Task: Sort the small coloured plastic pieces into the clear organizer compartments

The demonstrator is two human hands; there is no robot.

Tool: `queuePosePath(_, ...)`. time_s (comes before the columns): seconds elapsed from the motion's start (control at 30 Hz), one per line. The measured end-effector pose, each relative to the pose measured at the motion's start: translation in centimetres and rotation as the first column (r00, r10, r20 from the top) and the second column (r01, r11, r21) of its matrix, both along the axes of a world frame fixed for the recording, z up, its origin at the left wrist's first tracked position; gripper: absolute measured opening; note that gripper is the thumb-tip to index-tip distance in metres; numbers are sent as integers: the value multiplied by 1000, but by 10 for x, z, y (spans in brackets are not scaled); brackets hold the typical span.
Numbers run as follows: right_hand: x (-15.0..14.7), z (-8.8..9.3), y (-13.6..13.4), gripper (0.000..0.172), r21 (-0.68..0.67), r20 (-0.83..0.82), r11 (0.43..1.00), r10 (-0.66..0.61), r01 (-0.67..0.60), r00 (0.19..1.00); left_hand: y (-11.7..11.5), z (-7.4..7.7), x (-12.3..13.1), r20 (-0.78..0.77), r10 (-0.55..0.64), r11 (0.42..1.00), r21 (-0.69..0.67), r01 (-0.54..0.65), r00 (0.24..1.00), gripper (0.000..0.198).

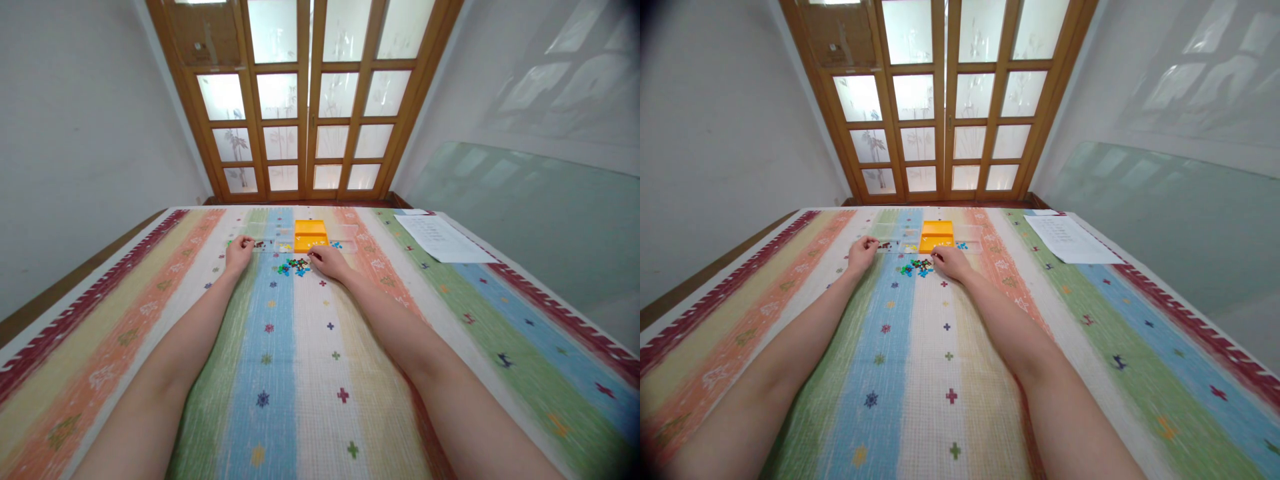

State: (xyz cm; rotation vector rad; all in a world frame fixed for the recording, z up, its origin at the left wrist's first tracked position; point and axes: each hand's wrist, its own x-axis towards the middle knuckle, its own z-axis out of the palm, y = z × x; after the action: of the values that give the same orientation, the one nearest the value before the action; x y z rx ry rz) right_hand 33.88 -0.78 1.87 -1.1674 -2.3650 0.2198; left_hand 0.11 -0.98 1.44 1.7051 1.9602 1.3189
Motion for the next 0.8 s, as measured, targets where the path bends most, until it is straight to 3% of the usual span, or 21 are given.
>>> queuePosePath(0.2, -1, 2, -3, 21, 10, -3, 1000, -3, 3, 1000, -2, 2, -2, -18, 37, 999, -13, -38, 999, 31)
queuePosePath(0.43, -1, 2, -2, 21, 10, 1, 1000, 3, -3, 1000, -7, 5, 3, -102, -37, 999, -12, 36, 994, 31)
queuePosePath(0.6, -1, 0, 0, 20, 7, 9, 1000, -1, 1, 1000, -14, 8, 16, -208, -257, 966, -38, 255, 944, 29)
queuePosePath(0.8, -2, 0, -1, 21, 9, 14, 1000, -12, 12, 1000, -27, 15, 38, -334, -580, 813, -191, 550, 743, 23)
